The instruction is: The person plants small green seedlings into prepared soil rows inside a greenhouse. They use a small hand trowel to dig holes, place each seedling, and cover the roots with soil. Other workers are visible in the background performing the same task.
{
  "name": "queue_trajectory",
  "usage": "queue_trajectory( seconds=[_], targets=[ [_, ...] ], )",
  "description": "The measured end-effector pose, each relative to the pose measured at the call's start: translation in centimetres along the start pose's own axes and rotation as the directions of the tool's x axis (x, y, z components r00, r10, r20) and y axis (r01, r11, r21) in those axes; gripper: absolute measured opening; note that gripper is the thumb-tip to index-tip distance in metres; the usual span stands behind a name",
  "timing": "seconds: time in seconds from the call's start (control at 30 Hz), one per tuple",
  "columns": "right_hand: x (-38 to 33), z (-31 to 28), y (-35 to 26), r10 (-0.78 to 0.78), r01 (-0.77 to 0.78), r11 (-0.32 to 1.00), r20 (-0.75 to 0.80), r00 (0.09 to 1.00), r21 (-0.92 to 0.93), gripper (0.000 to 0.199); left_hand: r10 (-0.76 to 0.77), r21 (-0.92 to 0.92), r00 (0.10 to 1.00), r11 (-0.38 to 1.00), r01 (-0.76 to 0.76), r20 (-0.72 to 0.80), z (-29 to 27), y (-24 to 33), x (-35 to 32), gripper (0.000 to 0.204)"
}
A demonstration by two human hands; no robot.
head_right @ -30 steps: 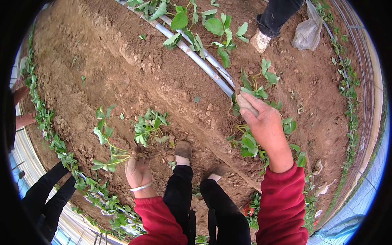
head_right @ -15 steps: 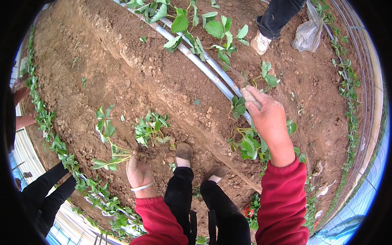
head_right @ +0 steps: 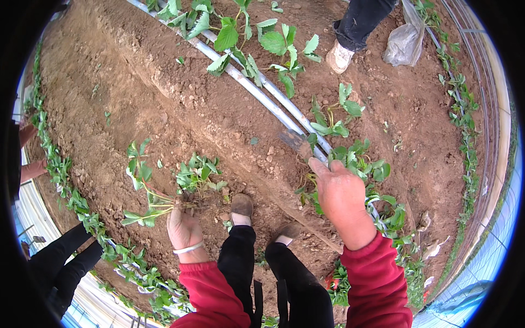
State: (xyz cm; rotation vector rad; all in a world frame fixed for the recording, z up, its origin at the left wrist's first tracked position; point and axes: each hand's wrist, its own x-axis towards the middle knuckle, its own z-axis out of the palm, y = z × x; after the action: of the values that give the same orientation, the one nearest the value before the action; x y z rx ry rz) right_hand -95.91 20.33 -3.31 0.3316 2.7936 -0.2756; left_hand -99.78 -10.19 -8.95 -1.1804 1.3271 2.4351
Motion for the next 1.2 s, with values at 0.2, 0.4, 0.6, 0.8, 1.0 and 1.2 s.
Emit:
queue_trajectory(
  seconds=[0.2, 0.4, 0.6, 0.8, 1.0, 1.2],
  targets=[
    [-0.5, -0.3, 0.5, 0.022, -0.021, 0.999, -0.022, 1.0, 0.03, 0.037, -0.021, 0.019, 1.0, 1.0, 0.021, 0.008, -0.1, -0.6, 0.4, 0.026],
    [2.6, 0.2, -0.3, 0.036, -0.03, 0.997, -0.083, 0.996, 0.076, 0.036, -0.055, 0.009, 0.998, 0.998, 0.055, -0.004, 0.3, -0.7, 0.4, 0.029],
    [3.3, 0.9, -0.8, 0.029, -0.029, 0.999, -0.023, 0.999, -0.022, 0.035, -0.065, 0.007, 0.998, 0.998, 0.065, 0.006, 1.1, -0.9, 0.1, 0.027],
    [0.0, 0.6, -1.8, -0.056, 0.059, 0.997, 0.051, 0.997, -0.052, 0.039, -0.062, 0.015, 0.998, 0.998, 0.063, -0.009, 0.7, -1.0, 0.4, 0.025],
    [-3.2, 0.9, -3.7, -0.08, 0.029, 0.951, 0.155, 0.985, 0.307, 0.038, 0.036, 0.096, 0.999, 0.995, -0.035, -0.01, 0.8, -1.6, 0.6, 0.021],
    [-5.8, 2.5, -5.5, -0.105, -0.021, 0.893, 0.254, 0.961, 0.45, 0.038, 0.115, 0.365, 0.993, 0.925, -0.106, -0.004, 2.9, -2.2, 0.1, 0.018]
  ],
)
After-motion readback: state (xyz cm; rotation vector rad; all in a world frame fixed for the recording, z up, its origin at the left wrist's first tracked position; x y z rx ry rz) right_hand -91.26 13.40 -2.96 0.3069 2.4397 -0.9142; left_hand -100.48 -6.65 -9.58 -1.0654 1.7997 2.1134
